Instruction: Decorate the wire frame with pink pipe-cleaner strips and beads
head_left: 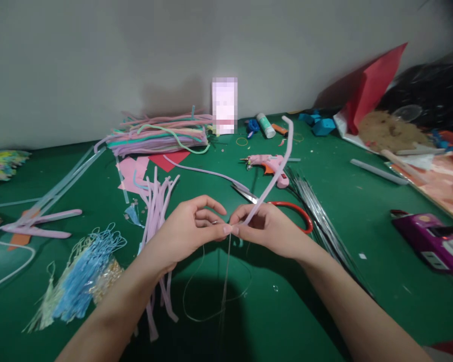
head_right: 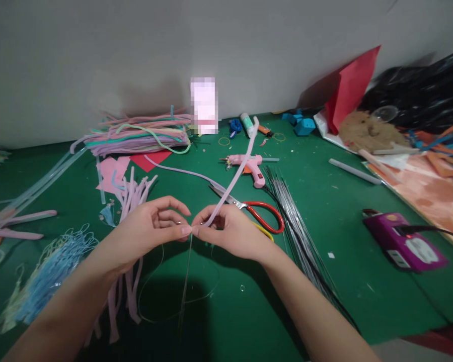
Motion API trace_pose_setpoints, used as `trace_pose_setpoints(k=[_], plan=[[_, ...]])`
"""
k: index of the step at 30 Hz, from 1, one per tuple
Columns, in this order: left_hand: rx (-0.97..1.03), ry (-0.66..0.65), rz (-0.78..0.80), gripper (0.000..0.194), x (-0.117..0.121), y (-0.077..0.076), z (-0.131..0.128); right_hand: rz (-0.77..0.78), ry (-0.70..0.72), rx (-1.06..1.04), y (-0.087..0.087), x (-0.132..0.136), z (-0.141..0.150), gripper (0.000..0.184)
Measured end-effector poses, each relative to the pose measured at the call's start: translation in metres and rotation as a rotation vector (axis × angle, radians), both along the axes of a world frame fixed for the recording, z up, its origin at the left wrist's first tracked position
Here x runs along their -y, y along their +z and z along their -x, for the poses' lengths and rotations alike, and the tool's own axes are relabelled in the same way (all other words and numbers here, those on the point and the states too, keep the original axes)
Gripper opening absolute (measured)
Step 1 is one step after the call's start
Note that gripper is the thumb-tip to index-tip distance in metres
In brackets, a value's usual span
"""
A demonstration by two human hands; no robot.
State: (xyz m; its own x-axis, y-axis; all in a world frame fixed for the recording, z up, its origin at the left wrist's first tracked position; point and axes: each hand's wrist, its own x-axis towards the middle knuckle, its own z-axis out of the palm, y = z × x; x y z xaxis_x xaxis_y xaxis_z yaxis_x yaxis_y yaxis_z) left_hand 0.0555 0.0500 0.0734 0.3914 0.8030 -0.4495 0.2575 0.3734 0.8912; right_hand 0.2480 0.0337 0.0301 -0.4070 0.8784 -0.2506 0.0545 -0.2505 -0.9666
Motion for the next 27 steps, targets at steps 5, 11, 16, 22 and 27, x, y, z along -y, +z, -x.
trace_pose_setpoints(k=[5, 11, 16, 22, 27], plan=[[-0.064, -0.053, -0.02, 0.023, 0.0, 0.001, -0.001, 0.009, 0.032, 0.032, 0.002, 0.001, -0.001, 0.027], [-0.082, -0.073, 0.042, 0.022, 0.0, -0.002, -0.002, -0.006, 0.043, 0.064, 0.002, 0.001, -0.001, 0.032], [-0.023, -0.029, 0.126, 0.029, 0.003, -0.001, -0.004, -0.014, 0.023, 0.064, 0.009, 0.001, -0.002, 0.032], [0.04, -0.03, 0.157, 0.028, 0.003, 0.001, -0.006, 0.026, 0.037, -0.033, 0.016, 0.001, -0.006, 0.028], [0.092, -0.077, 0.178, 0.023, 0.002, -0.001, -0.005, -0.034, 0.024, -0.026, 0.015, 0.001, -0.009, 0.018]])
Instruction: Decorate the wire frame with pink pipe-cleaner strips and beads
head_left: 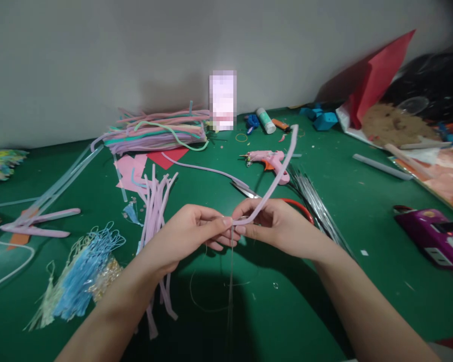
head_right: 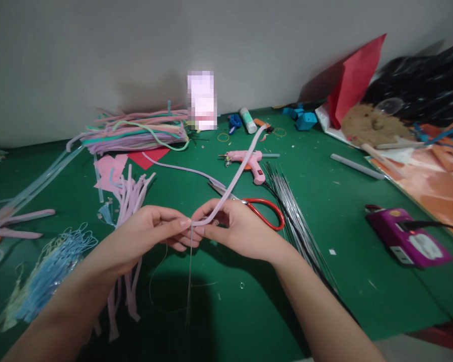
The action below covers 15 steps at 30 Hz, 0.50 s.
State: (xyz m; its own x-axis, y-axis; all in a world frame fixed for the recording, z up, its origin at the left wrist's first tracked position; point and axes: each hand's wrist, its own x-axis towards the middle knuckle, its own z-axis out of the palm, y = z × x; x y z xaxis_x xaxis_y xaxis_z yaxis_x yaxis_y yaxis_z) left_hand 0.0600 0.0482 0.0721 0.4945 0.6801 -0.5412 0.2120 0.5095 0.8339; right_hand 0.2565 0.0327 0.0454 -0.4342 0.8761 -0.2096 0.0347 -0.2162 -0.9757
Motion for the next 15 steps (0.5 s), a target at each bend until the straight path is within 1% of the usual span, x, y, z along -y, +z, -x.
trace_pose_setpoints(k=[7, 11, 15], plan=[[0.043, 0.055, -0.017, 0.019, -0.0007, -0.0033, 0.0008, -0.105, -0.038, 0.038, 0.0025, -0.0001, 0.0006, 0.018], [0.08, 0.09, -0.054, 0.019, -0.0012, -0.005, 0.0011, -0.114, -0.097, 0.008, -0.0004, 0.0005, 0.0016, 0.024], [0.107, 0.119, -0.057, 0.017, -0.0002, -0.0041, 0.0011, -0.122, -0.104, -0.009, -0.0029, 0.0006, 0.0009, 0.025]])
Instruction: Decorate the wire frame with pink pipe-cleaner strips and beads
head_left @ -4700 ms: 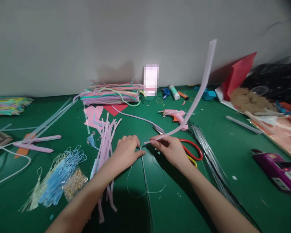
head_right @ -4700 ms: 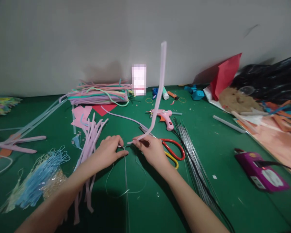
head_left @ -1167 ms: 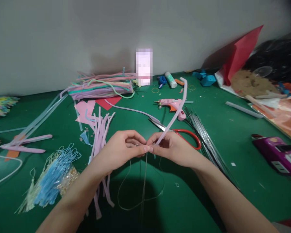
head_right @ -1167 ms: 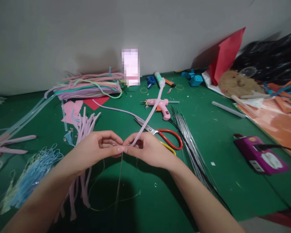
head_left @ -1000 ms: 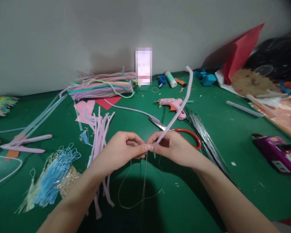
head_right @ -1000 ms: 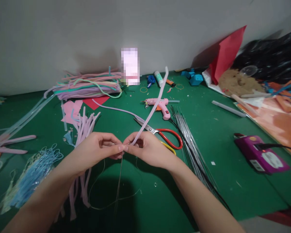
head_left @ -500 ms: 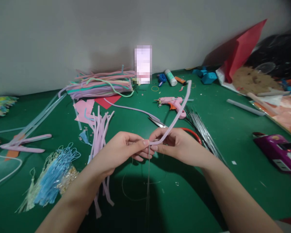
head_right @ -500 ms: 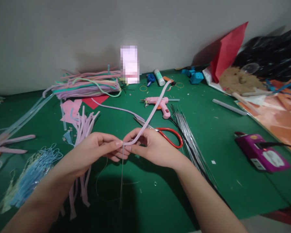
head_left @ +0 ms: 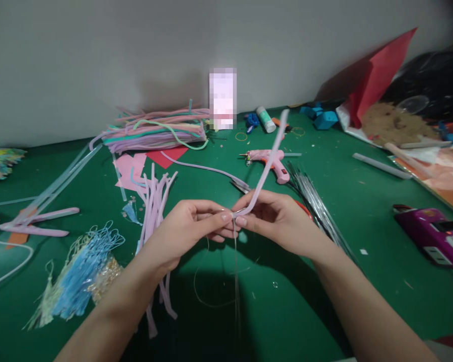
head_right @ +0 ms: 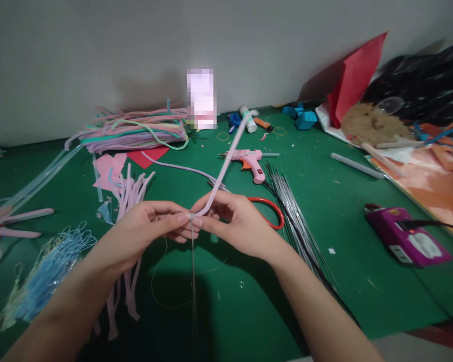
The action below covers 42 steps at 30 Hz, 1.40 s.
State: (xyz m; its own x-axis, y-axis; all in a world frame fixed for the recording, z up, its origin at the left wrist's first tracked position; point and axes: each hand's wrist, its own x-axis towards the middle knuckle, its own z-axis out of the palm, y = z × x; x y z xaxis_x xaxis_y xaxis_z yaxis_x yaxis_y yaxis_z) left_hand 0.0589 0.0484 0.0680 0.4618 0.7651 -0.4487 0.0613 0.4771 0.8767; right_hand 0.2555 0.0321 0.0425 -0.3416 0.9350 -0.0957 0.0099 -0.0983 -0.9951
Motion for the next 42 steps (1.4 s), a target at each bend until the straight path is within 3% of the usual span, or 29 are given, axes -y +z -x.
trace_pose_setpoints(k=[8, 15, 30, 37, 42], plan=[[0.035, -0.012, 0.001, 0.014, 0.0003, 0.0022, 0.0004, 0.021, -0.046, -0.07, 0.005, -0.0006, 0.0022, 0.026], [-0.057, -0.034, -0.131, 0.017, 0.0022, 0.0024, -0.0013, 0.06, -0.061, -0.107, 0.0066, -0.001, 0.0047, 0.026], [-0.015, 0.04, -0.173, 0.012, 0.0062, 0.0019, -0.0067, 0.132, -0.065, -0.19, 0.0103, 0.0002, 0.0039, 0.019], [-0.018, 0.065, -0.223, 0.006, 0.0066, 0.0012, -0.0074, 0.088, -0.037, -0.18, 0.0094, 0.0021, 0.0034, 0.018], [-0.058, 0.075, -0.252, 0.009, 0.0069, 0.0027, -0.0073, -0.114, -0.068, -0.051, 0.0048, 0.0023, -0.0011, 0.018]])
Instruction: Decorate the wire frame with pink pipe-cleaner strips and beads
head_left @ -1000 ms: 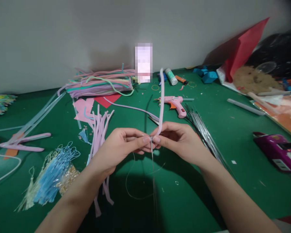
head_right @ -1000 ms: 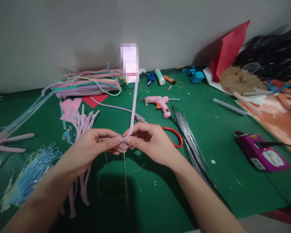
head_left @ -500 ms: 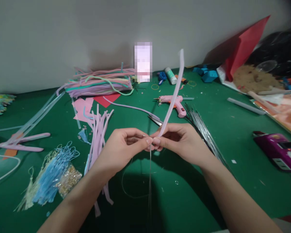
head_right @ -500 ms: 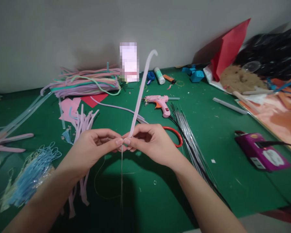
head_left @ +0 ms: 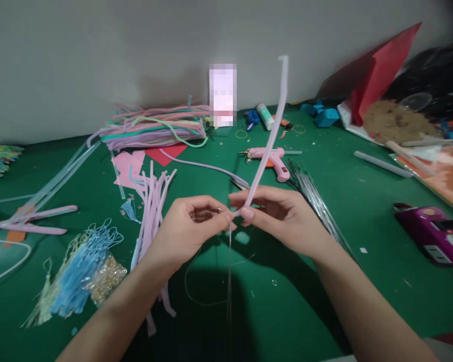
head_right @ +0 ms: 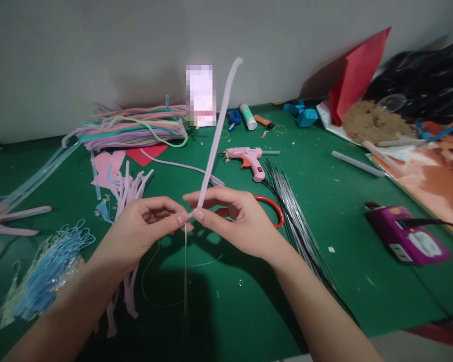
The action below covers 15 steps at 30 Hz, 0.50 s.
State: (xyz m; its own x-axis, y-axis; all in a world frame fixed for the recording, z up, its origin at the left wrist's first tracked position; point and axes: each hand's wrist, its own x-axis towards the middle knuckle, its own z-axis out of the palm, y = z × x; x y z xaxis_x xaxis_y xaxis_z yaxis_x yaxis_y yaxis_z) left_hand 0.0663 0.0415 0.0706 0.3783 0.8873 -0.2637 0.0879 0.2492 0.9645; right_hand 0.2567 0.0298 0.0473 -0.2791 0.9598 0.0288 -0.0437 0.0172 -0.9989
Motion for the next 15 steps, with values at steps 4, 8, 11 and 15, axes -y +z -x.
trace_pose_setpoints(k=[4, 8, 11, 15], plan=[[-0.028, -0.01, -0.028, 0.01, -0.0012, -0.0016, 0.0014, -0.158, -0.065, 0.092, -0.0034, -0.0009, -0.0034, 0.012], [-0.063, -0.017, -0.065, 0.008, -0.0026, -0.005, 0.0015, -0.19, -0.063, 0.115, -0.0012, -0.0011, -0.0038, 0.003], [-0.091, -0.029, -0.085, 0.008, -0.0029, -0.0052, 0.0003, -0.182, -0.07, 0.135, 0.0011, -0.0009, -0.0032, 0.004], [-0.164, -0.033, -0.093, 0.008, -0.0038, -0.0039, -0.0016, -0.215, -0.08, 0.171, 0.0016, -0.0012, -0.0031, 0.005]])
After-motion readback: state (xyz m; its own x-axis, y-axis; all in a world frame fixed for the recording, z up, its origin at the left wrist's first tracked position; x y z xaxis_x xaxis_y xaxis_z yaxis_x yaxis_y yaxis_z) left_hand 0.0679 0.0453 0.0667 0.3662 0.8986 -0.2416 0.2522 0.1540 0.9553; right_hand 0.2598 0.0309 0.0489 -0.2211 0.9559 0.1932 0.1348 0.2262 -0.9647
